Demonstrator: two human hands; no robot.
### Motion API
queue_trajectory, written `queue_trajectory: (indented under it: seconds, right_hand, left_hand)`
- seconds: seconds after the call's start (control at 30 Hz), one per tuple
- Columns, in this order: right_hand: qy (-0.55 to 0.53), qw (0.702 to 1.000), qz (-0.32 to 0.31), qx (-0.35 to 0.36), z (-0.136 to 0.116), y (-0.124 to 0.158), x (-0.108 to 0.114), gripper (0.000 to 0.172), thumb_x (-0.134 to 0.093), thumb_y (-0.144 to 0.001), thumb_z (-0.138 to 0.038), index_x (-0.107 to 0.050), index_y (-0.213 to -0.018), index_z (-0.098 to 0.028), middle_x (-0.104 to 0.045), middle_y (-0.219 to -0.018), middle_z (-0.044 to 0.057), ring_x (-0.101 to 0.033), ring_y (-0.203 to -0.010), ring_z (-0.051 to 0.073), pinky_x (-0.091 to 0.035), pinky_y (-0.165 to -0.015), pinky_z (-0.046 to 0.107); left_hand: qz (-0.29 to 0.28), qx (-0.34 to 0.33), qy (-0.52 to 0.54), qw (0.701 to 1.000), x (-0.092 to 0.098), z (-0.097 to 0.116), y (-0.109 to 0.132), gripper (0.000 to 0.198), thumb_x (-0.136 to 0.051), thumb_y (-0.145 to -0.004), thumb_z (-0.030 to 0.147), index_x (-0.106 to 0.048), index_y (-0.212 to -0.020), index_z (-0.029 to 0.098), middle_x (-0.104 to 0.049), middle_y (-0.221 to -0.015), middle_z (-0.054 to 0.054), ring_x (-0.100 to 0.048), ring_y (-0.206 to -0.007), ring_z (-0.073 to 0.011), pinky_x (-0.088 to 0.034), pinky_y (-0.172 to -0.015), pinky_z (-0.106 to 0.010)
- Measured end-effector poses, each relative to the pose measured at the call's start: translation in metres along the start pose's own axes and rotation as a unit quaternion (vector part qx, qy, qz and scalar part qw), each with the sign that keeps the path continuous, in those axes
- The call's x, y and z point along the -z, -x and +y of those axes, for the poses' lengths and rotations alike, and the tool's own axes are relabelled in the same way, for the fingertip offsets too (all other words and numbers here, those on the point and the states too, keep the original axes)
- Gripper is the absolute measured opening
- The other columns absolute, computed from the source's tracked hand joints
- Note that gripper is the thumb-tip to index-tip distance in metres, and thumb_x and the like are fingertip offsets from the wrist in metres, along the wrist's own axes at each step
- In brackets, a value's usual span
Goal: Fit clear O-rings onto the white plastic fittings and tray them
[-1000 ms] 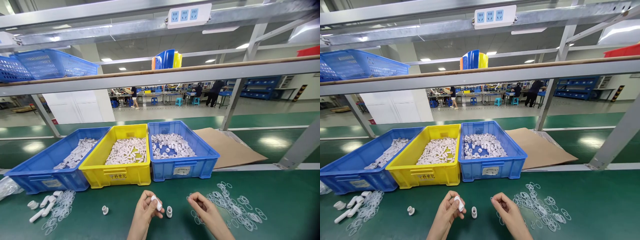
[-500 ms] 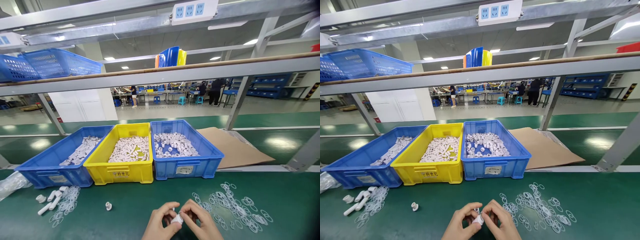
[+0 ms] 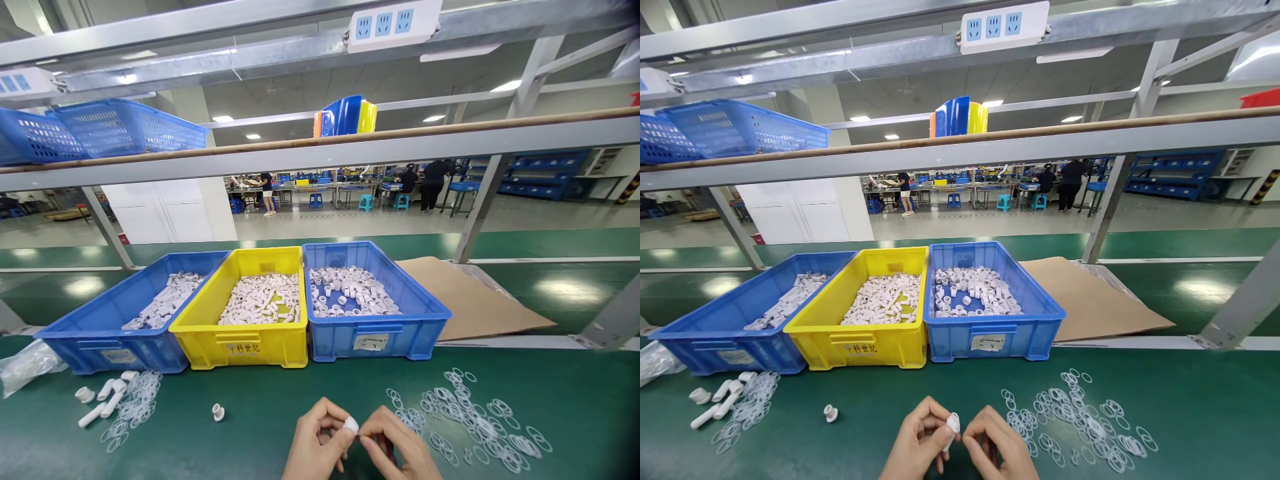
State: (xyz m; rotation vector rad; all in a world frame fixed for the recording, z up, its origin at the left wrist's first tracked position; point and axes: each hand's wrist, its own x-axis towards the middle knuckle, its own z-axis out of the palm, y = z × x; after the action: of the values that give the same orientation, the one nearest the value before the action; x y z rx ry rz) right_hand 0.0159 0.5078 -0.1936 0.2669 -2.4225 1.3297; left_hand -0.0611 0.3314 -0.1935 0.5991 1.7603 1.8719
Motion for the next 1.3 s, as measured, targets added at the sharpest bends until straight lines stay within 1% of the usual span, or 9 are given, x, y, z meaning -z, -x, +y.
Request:
queue_trajectory:
  seconds: [0.33,0.43,0.5,0.67,0.77,0.87,1.0,1.1,1.3]
  right_hand:
    - [-0.26,0.951,-0.074,-0.152,0.0,-0.003,-0.006,0.04,-0.059,-0.089,-0.062,-0.066,-0.096,-0.023,-0.054,-0.082,0.001,-0.054,-0.064,0.015,-0.034,-0.046,0.022]
    - [-0.299,0.937,-0.032,-0.177,-0.001,-0.002,-0.003,0.043,-0.062,-0.085,-0.065,-0.064,-0.089,-0.023,-0.054,-0.075,-0.002,-0.041,-0.05,0.009,-0.029,-0.044,0.022]
    - [-0.313,0.929,0.015,-0.197,0.001,-0.002,0.004,0.043,-0.06,-0.086,-0.066,-0.062,-0.089,-0.023,-0.051,-0.064,-0.004,-0.031,-0.045,0.009,-0.031,-0.046,0.023]
    - [-0.349,0.907,0.054,-0.23,0.003,-0.004,0.023,0.041,-0.057,-0.089,-0.064,-0.057,-0.086,-0.023,-0.045,-0.059,-0.005,-0.021,-0.047,0.01,-0.028,-0.047,0.026]
    - [-0.353,0.904,0.037,-0.239,-0.001,-0.004,0.027,0.043,-0.049,-0.093,-0.065,-0.057,-0.087,-0.024,-0.034,-0.056,-0.007,-0.013,-0.049,0.011,-0.021,-0.047,0.026]
    - [-0.329,0.913,0.031,-0.239,-0.004,-0.005,0.029,0.044,-0.047,-0.093,-0.067,-0.057,-0.085,-0.025,-0.024,-0.054,-0.008,-0.011,-0.051,0.012,-0.021,-0.049,0.027]
    - [-0.319,0.911,0.018,-0.261,-0.001,-0.006,0.034,0.043,-0.055,-0.089,-0.068,-0.057,-0.092,-0.026,-0.032,-0.061,-0.007,-0.015,-0.052,0.012,-0.022,-0.049,0.027]
    - [-0.349,0.898,-0.002,-0.266,0.005,-0.007,0.036,0.041,-0.058,-0.089,-0.065,-0.057,-0.092,-0.025,-0.039,-0.07,-0.005,-0.017,-0.053,0.01,-0.023,-0.048,0.026]
    - [-0.357,0.899,-0.019,-0.253,0.003,-0.006,0.041,0.042,-0.056,-0.09,-0.066,-0.059,-0.095,-0.024,-0.045,-0.075,-0.004,-0.02,-0.053,0.009,-0.022,-0.047,0.025]
  left_hand:
    - [-0.104,-0.01,0.159,0.982,-0.01,-0.013,-0.003,0.05,-0.069,-0.079,0.059,-0.043,-0.094,0.019,-0.062,-0.066,-0.001,-0.056,-0.05,-0.0098,-0.043,-0.046,-0.019]
    - [-0.024,-0.031,0.04,0.998,-0.002,0.006,0.006,0.045,-0.065,-0.083,0.057,-0.05,-0.101,0.019,-0.064,-0.08,-0.004,-0.06,-0.066,-0.0147,-0.049,-0.057,-0.025]
    - [0.113,-0.079,-0.105,0.985,0.02,0.024,0.017,0.034,-0.06,-0.089,0.051,-0.055,-0.103,0.02,-0.064,-0.096,-0.007,-0.061,-0.082,-0.0172,-0.05,-0.073,-0.029]
    - [0.457,-0.086,-0.283,0.839,0.118,0.038,0.059,0.039,-0.049,-0.091,0.056,-0.055,-0.11,0.022,-0.06,-0.095,-0.006,-0.057,-0.082,-0.022,-0.046,-0.075,-0.034]
    - [0.463,0.001,-0.339,0.819,0.167,0.012,0.077,0.061,-0.054,-0.082,0.065,-0.051,-0.124,0.02,-0.061,-0.107,-0.011,-0.057,-0.081,-0.0264,-0.048,-0.07,-0.038]
    - [0.393,0.03,-0.338,0.854,0.186,-0.015,0.078,0.063,-0.059,-0.075,0.067,-0.061,-0.113,0.017,-0.065,-0.107,-0.013,-0.057,-0.075,-0.0261,-0.048,-0.075,-0.042]
    - [0.325,0.024,-0.243,0.914,0.163,-0.012,0.059,0.05,-0.054,-0.082,0.064,-0.067,-0.1,0.019,-0.07,-0.102,-0.01,-0.06,-0.079,-0.024,-0.049,-0.076,-0.037]
    - [0.197,0.004,0.01,0.98,0.117,0.02,0.04,0.046,-0.054,-0.089,0.056,-0.065,-0.107,0.016,-0.068,-0.094,-0.008,-0.059,-0.078,-0.0175,-0.049,-0.07,-0.029]
    - [-0.029,0.024,0.239,0.97,0.03,0.067,0.019,0.029,-0.06,-0.092,0.042,-0.058,-0.099,0.014,-0.067,-0.088,-0.01,-0.057,-0.065,-0.0099,-0.049,-0.064,-0.023]
